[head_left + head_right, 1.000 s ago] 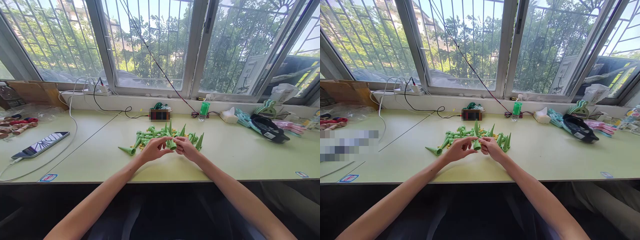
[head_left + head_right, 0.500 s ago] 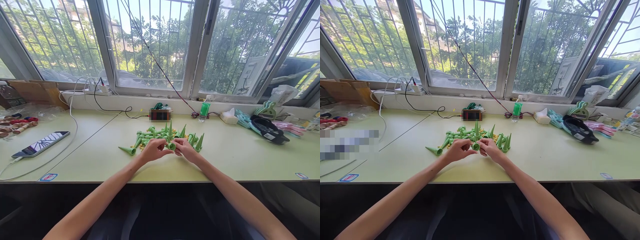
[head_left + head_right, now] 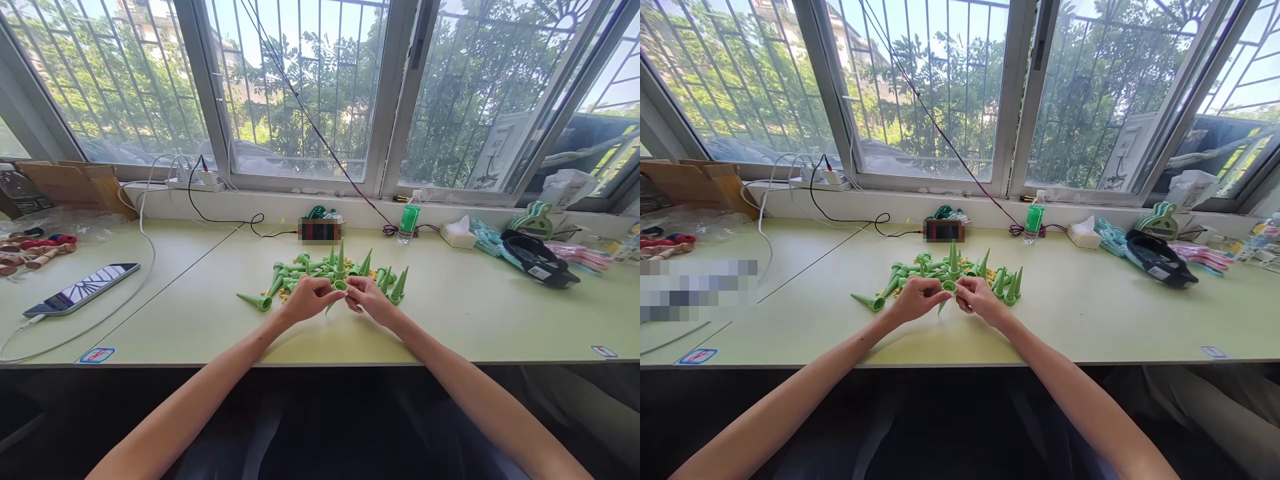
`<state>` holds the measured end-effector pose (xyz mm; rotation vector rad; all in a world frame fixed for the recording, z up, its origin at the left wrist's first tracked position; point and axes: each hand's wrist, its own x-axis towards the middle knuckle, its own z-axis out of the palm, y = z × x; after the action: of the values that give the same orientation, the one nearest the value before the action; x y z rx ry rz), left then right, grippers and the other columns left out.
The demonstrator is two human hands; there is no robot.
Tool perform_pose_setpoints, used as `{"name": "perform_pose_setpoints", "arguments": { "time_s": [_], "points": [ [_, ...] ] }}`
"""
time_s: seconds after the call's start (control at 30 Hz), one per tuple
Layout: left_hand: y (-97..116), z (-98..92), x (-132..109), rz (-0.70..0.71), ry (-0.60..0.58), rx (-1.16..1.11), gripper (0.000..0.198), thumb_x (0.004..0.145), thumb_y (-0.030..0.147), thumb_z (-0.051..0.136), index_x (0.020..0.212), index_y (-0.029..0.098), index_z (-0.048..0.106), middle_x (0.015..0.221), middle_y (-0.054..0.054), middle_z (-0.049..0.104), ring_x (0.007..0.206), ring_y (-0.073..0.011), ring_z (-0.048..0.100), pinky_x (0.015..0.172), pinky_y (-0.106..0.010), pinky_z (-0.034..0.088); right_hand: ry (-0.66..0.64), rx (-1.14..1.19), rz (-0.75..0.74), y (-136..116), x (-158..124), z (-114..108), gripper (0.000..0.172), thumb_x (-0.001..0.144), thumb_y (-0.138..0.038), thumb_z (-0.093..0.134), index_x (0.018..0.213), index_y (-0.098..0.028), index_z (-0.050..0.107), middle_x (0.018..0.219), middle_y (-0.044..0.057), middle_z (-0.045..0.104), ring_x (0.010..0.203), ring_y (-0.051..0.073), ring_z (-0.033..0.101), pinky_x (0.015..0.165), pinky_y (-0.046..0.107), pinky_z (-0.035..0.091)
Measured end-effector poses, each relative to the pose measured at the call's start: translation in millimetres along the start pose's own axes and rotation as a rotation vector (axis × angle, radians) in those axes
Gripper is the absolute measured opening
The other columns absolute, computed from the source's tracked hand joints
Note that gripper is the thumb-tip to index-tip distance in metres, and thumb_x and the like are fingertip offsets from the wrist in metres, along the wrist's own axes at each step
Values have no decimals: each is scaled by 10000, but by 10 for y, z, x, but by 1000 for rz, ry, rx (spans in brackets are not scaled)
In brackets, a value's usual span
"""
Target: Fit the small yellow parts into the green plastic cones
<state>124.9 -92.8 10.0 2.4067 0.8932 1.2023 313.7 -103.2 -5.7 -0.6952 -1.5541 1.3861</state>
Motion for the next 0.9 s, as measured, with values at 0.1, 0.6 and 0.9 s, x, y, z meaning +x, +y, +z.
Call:
{"name": "perform_pose_setpoints", "arguments": {
  "time_s": [0.1,0.6,0.9],
  "points": [
    [15,-9,9,-9,1,-11,567,851,494,625,479,150,370,449,69,276,468,-56,211,460,-215,241,4,-9,-11,-2,-1,5,368,826,-510,666,734,-179,534,456,-76,452,371,56,345,381,210,235],
    [8,-9,34,-129,-69,-93,597,893,487,566,434,141,406,377,48,388,387,-42,312,422,-200,260,35,-42,-10,-11,-7,15,394,833,-534,652,725,-185,505,437,-83,451,354,53,336,376,209,204],
    [60,-46,29,-314,-215,-311,564,910,546,513,537,125,552,382,28,508,293,-32,356,374,-171,295,73,-111,-49,35,11,-20,385,866,-541,611,743,-189,514,452,-74,450,360,62,344,383,221,225]
  ]
}}
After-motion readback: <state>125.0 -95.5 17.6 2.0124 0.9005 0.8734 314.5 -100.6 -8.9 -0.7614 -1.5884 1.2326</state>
